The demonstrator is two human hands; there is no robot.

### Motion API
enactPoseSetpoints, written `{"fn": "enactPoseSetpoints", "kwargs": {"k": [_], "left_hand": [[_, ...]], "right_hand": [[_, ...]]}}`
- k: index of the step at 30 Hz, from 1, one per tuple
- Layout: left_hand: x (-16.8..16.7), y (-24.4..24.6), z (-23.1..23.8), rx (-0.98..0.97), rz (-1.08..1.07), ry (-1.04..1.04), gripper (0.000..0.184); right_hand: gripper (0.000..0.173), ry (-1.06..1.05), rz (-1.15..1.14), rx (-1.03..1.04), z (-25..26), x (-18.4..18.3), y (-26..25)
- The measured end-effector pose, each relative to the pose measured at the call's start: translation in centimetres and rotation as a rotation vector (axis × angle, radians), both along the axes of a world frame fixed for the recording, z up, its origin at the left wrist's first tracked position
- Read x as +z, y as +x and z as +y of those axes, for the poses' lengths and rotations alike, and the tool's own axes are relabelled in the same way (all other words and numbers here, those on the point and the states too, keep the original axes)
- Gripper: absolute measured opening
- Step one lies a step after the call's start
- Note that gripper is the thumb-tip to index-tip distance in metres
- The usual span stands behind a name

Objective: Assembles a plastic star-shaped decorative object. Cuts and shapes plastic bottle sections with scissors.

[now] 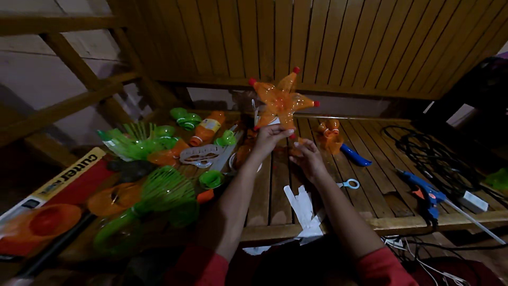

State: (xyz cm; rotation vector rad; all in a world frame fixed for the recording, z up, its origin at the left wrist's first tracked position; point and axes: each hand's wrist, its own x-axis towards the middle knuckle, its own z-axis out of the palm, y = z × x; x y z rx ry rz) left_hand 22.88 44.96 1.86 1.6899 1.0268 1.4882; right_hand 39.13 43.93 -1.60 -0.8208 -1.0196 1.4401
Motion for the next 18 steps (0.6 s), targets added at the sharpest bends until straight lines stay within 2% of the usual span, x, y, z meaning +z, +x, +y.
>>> {"fn": "enactPoseSetpoints", "kwargs": {"k": [3,6,10,18], "left_hand": [[-0.1,-0.1,0.1,-0.003,-0.005,-0.012,0.01],[-0.2,0.0,0.2,-0.016,0.009,-0.014,0.011],[-0.3,0.0,0.1,-0.026,0.035,0.004,0.011],[0.2,0.2,-0.9,-0.003,0.103,-0.004,0.011]], "right_hand": [[0.047,0.285,-0.363,-0.103,0.0,-0.7,0.2],[0.062,0.397,-0.531,-0.143,-0.2,-0.8,-0.1],[0.07,0.459,-0.525,-0.162,-0.7,-0.6,-0.4],[0.071,0.491,-0.497,-0.224,-0.8,-0.7,-0.4]]}}
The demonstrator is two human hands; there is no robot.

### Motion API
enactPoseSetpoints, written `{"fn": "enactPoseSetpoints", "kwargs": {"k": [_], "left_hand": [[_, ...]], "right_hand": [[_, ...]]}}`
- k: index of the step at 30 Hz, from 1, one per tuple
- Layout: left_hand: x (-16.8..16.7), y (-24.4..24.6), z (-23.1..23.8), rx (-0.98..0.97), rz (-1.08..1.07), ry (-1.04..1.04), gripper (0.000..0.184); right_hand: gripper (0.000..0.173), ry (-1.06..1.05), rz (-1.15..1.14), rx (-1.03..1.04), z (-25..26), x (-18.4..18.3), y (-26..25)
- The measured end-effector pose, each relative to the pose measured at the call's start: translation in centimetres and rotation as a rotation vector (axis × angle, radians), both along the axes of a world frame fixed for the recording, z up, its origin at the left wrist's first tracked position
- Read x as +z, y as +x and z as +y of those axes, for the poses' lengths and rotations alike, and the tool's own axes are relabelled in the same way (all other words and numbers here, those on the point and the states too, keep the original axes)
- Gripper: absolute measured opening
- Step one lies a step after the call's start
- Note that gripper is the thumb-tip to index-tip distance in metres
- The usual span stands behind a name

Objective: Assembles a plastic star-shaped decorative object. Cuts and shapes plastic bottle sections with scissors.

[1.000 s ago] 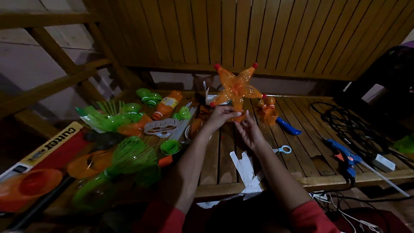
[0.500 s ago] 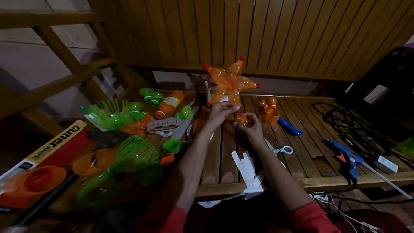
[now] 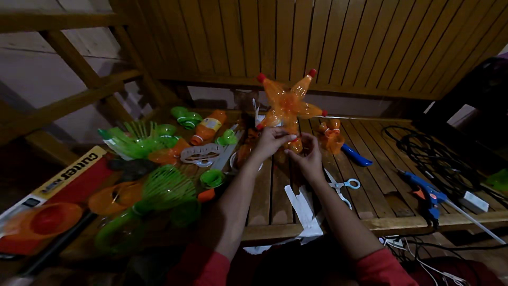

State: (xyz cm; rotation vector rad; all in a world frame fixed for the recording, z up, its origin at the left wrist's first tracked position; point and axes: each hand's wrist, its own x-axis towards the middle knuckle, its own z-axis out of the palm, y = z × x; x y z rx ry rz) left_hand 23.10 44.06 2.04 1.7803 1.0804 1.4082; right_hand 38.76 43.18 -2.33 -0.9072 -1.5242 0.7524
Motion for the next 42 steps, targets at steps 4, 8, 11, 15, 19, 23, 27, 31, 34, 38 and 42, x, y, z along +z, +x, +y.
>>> {"fn": "enactPoseSetpoints", "kwargs": {"k": [4,8,11,15,19,23,27,31,34,38,42], "left_hand": [[0.0,0.2,-0.1,0.021,0.037,0.013,0.014],[0.1,0.3,-0.2,0.052,0.063,-0.026,0.015],[-0.2,0.2,0.2,0.035,0.071,-0.021,0.014],[-0.6,0.2,0.4,0.015,0.082,0.01,0.012],[-0.5,0.4,0.4,0.015,0.129,-0.009,0.014],[-0.5,0.5,0.2,0.022,0.176,-0.037,0.017],[-0.7,0.5,0.4,0.033,0.188,-0.042,0.015],[-1.1,0.4,0.7,0.009,0.208,-0.031,0.015],[-1.6,0.2,0.8,0.008,0.247,-0.028,0.015],[-2.1,-0.1,1.2,0.018,0.302,-0.099,0.017],[-2.2,0.0,1.2,0.056,0.351,-0.139,0.016]], "right_hand": [[0.07,-0.007,0.004,-0.014,0.0,0.0,0.0],[0.069,-0.029,-0.013,-0.043,-0.1,0.1,-0.1],[0.069,-0.056,-0.012,-0.051,-0.2,0.2,-0.1],[0.069,-0.065,-0.012,-0.051,-0.1,0.0,-0.1],[0.069,-0.083,-0.034,-0.064,-0.1,0.0,-0.1],[0.07,-0.12,-0.066,-0.059,0.0,-0.2,0.0],[0.07,-0.162,-0.1,-0.057,-0.3,0.0,0.0],[0.071,-0.176,-0.119,-0.056,-0.4,0.1,0.0],[0.068,-0.184,-0.138,-0.035,-0.4,0.1,-0.1],[0.067,-0.224,-0.198,-0.011,0.0,-0.2,-0.2],[0.072,-0.275,-0.325,-0.069,0.1,-0.2,-0.4]]}}
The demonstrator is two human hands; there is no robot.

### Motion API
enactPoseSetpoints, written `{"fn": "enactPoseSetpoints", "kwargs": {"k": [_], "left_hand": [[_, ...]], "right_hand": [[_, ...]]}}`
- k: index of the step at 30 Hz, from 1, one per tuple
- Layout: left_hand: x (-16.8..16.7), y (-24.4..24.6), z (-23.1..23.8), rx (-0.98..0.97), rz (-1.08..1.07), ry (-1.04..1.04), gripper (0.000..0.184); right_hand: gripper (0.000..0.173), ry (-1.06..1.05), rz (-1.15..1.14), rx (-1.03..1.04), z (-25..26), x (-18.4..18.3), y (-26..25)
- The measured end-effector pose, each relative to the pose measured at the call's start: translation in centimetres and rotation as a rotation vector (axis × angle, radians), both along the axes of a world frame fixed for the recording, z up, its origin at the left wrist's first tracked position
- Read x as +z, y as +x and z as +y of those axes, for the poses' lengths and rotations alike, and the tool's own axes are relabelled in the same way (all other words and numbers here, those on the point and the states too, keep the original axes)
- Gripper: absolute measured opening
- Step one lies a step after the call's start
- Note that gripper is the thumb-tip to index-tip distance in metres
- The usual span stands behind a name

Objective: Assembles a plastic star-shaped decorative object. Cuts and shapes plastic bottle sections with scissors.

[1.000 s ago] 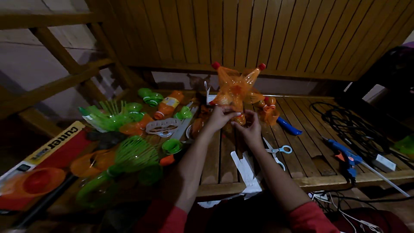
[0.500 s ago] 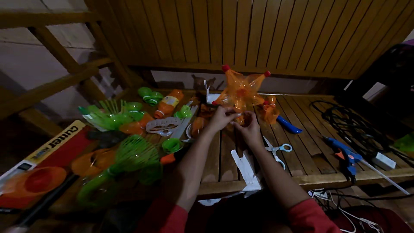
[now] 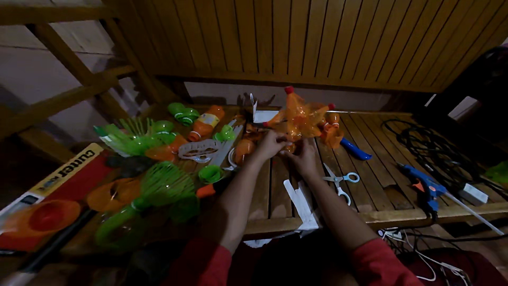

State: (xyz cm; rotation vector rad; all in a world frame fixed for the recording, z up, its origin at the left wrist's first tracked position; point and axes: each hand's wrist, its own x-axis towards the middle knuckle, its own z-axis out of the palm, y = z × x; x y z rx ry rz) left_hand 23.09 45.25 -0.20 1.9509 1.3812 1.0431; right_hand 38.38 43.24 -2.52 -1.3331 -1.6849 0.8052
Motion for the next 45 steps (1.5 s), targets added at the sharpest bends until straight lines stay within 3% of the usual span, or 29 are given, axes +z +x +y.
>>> {"fn": "enactPoseSetpoints", "kwargs": {"k": [5,11,13,17,21,26,29,38,45], "left_hand": [[0.3,0.2,-0.2,0.024,0.026,-0.07,0.017],[-0.1,0.4,0.2,0.01,-0.013,-0.131,0.023],[-0.2,0.4,0.3,0.017,-0.023,-0.136,0.024],[-0.1,0.3,0.2,0.008,-0.026,-0.12,0.023],[-0.3,0.2,0.1,0.001,-0.029,-0.106,0.016],[-0.1,0.3,0.0,-0.001,-0.044,-0.135,0.019],[-0.1,0.3,0.2,-0.008,-0.049,-0.131,0.018],[-0.5,0.4,-0.1,-0.034,-0.026,-0.07,0.015],[-0.7,0.3,0.0,-0.046,-0.032,-0.061,0.016]], "right_hand": [[0.059,-0.088,-0.214,-0.015,-0.1,0.6,-0.1],[0.077,-0.113,-0.341,0.033,-0.5,1.3,0.6],[0.072,-0.121,-0.364,0.064,-0.3,1.6,1.6],[0.026,-0.045,-0.264,-0.02,-0.8,2.5,3.9],[0.034,0.059,-0.043,-0.193,0.4,2.6,5.5],[0.062,0.011,0.168,-0.002,3.7,2.2,7.6],[0.058,-0.031,0.211,0.117,3.8,1.9,8.3],[0.037,0.104,0.251,0.116,3.0,1.3,8.4],[0.032,0.163,0.258,0.137,2.5,1.2,8.2]]}}
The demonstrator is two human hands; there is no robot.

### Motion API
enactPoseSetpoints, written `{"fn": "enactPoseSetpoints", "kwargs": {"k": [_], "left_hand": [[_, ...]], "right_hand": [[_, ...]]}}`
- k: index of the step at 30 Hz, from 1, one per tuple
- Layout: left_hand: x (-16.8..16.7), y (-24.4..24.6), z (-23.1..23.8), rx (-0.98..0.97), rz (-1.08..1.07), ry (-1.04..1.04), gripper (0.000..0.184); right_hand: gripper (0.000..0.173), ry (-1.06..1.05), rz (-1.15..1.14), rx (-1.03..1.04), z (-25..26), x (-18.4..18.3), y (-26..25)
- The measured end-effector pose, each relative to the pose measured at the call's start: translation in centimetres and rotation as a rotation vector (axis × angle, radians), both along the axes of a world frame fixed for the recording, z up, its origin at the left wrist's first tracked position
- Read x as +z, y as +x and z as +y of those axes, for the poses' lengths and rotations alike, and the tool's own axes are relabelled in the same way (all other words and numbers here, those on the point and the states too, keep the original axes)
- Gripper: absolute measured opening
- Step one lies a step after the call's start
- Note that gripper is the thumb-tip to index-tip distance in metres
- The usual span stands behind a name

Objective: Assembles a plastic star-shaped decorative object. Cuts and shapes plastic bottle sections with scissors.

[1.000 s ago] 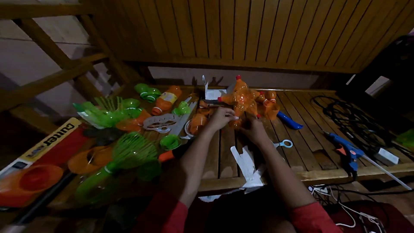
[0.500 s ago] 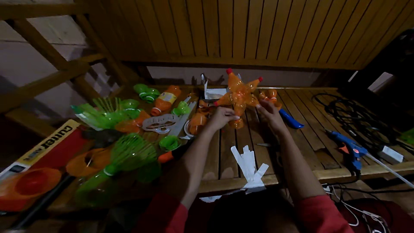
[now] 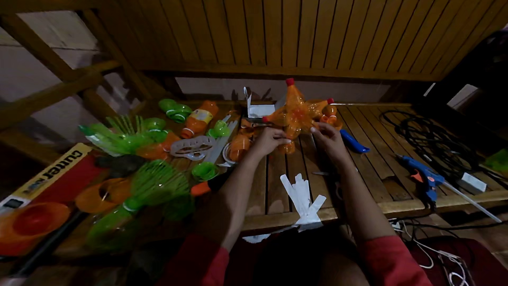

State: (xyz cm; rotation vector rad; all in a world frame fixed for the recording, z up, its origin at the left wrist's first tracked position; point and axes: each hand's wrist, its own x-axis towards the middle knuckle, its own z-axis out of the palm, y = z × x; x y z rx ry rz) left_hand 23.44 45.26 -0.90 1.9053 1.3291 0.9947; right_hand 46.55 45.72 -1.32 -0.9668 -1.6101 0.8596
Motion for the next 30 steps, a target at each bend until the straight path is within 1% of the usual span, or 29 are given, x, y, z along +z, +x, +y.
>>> {"fn": "enactPoseSetpoints", "kwargs": {"k": [5,8,9,11,13,15,17,19,20,22,26,28,30], "left_hand": [[-0.1,0.0,0.1,-0.006,0.013,0.008,0.017],[-0.4,-0.2,0.7,-0.036,-0.036,-0.021,0.025],[-0.3,-0.2,0.6,-0.039,-0.069,-0.046,0.031],[0.3,0.0,0.1,-0.041,-0.14,-0.111,0.049],[0.6,0.1,-0.3,-0.015,-0.157,-0.151,0.069],[0.8,0.1,-0.7,0.005,-0.07,-0.168,0.089],[0.2,0.0,-0.2,0.026,0.063,-0.152,0.105],[0.2,0.2,0.0,0.051,0.144,-0.163,0.111],[0.4,0.3,-0.1,0.058,0.16,-0.173,0.114],[0.7,0.4,-0.6,0.045,0.106,-0.176,0.115],[1.0,0.3,-0.8,0.034,-0.082,-0.12,0.108],[0.9,0.2,-0.7,0.038,-0.157,-0.08,0.103],[0.7,-0.1,-0.1,0.027,-0.211,-0.052,0.102]], "right_hand": [[0.023,0.1,-0.004,0.007,0.0,-0.3,-0.1],[0.022,0.092,-0.018,0.0,-0.1,-0.4,-0.1],[0.021,0.102,-0.021,-0.001,0.0,-0.4,-0.1],[0.02,0.112,-0.023,0.002,0.0,-0.5,0.0],[0.02,0.113,-0.019,0.003,0.0,-0.6,0.1],[0.021,0.092,-0.028,-0.005,0.1,-0.5,0.1],[0.022,0.08,-0.032,-0.012,0.1,-0.5,0.1],[0.021,0.07,-0.032,-0.017,0.0,-0.5,0.1],[0.021,0.063,-0.027,-0.015,0.0,-0.4,0.1],[0.02,0.058,-0.009,-0.013,-0.1,-0.5,0.1],[0.021,0.043,0.066,-0.021,-0.1,-0.4,-0.1],[0.022,0.034,0.081,-0.046,-0.3,-0.2,-0.1],[0.023,0.048,0.083,-0.07,-0.3,-0.1,0.0]]}}
